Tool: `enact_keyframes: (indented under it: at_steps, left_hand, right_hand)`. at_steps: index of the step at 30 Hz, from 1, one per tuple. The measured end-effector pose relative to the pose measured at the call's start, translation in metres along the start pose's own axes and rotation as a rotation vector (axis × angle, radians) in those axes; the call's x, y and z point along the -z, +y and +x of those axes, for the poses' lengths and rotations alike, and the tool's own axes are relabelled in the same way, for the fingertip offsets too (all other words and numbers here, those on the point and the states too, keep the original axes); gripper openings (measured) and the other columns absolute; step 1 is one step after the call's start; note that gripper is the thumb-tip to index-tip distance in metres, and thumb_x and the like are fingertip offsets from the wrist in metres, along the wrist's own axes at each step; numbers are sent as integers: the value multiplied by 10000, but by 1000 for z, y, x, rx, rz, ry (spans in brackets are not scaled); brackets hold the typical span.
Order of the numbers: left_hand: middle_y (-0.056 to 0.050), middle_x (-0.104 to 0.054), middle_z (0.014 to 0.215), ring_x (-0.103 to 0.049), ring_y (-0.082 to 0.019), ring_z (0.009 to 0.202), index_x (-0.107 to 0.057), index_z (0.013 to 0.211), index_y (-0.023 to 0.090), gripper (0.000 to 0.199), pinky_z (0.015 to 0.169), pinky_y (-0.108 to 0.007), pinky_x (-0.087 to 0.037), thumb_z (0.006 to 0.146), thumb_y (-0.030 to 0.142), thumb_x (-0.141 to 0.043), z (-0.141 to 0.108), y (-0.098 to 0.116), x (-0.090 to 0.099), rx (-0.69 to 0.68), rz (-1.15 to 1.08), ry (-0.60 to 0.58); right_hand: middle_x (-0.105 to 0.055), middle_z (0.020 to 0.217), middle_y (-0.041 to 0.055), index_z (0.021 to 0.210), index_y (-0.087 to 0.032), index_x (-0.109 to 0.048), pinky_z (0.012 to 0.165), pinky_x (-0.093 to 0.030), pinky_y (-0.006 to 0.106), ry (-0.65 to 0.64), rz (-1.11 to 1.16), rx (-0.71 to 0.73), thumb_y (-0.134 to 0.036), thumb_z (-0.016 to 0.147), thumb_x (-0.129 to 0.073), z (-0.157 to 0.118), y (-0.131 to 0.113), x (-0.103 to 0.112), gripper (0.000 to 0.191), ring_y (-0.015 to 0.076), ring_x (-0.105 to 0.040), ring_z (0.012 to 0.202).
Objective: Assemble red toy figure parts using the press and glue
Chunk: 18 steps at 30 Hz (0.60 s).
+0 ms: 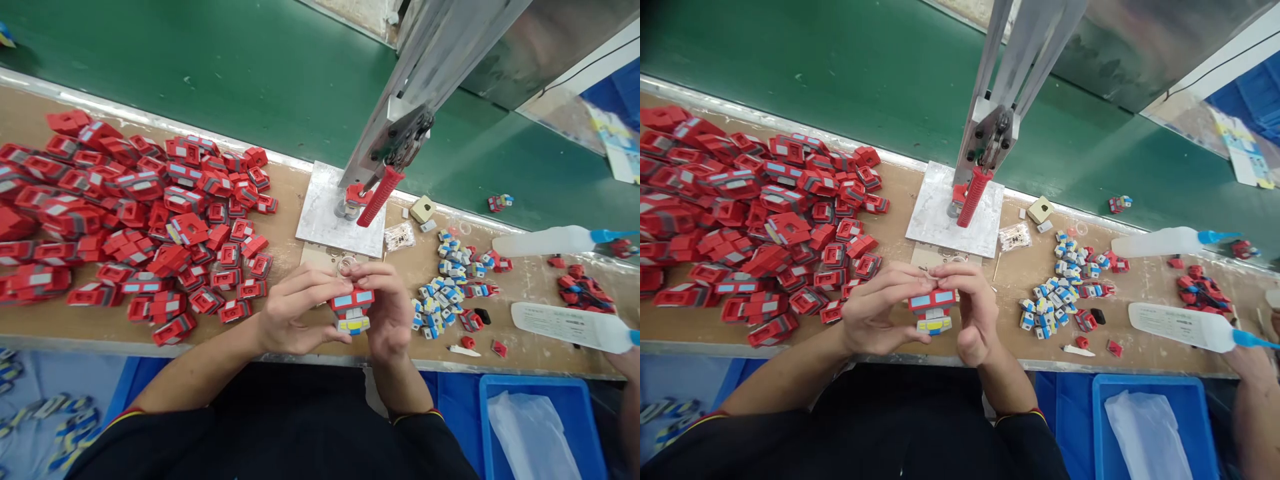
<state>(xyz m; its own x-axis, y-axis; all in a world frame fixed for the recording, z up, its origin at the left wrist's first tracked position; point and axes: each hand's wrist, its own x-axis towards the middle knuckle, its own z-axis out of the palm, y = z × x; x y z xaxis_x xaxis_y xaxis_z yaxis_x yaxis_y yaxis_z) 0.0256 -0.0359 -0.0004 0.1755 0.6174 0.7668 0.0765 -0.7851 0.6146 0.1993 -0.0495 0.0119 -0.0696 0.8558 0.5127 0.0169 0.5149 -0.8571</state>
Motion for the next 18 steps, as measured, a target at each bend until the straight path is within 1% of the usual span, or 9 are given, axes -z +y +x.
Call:
enact_keyframes:
  at_steps: [2,3,5,8,11,13,16,18]
  left_hand:
    - [-103,-827,1039,-800,-246,995,-674,1396,182,524,860,-353,-688,979,473,-799,0,5,-6,-2,6,-24]
    - [-106,-823,1031,-797,-245,984,-670,1384,171,511,854,-353,-689,988,472,-788,-1,7,-9,3,12,-26]
    - [-115,-812,1009,-791,-245,963,-671,1341,147,489,839,-355,-688,998,482,-771,-3,11,-15,9,40,-11]
    - [-125,-804,1014,-788,-248,943,-665,1314,140,475,826,-366,-687,1009,493,-752,-6,14,-21,9,82,11]
    - [-128,-805,1041,-789,-252,952,-659,1349,154,485,832,-376,-683,1018,500,-737,-8,13,-23,11,96,16]
    - [-128,-806,1065,-789,-256,971,-657,1381,168,518,849,-383,-680,1009,517,-745,-7,11,-23,20,97,-2]
    - [-134,-801,1112,-789,-274,1000,-655,1414,181,685,876,-407,-679,910,614,-819,-4,8,-23,47,73,-48]
    - [-129,-804,1117,-790,-275,997,-677,1385,190,740,876,-407,-675,830,637,-876,-2,5,-24,102,22,-68]
  right_hand:
    - [-680,847,45,916,-275,-728,694,-589,409,187,-17,-8,-655,1091,-391,2,-4,-10,537,227,-692,772]
    - [-627,760,27,828,-269,-695,631,-534,382,263,-23,-10,-601,1104,-385,2,-6,-15,531,207,-635,690]
    - [-560,667,9,730,-258,-645,577,-445,363,355,-21,-19,-494,1093,-428,3,-6,-22,485,187,-550,608]
    - [-550,629,6,679,-246,-635,576,-395,365,408,11,-42,-381,1044,-482,3,-5,-25,419,176,-507,571]
    - [-557,623,10,665,-240,-643,588,-386,367,419,60,-61,-346,1022,-491,5,-3,-22,402,176,-508,579]
    - [-552,620,11,660,-239,-638,596,-384,369,434,60,-67,-334,1014,-495,8,-3,-21,393,178,-507,586]
    - [-503,600,7,643,-246,-593,591,-381,378,479,-29,-81,-352,1013,-481,13,-4,-22,401,185,-481,572]
    - [-464,595,3,636,-254,-553,584,-381,385,488,-100,-105,-387,1030,-451,17,-4,-25,428,189,-464,563]
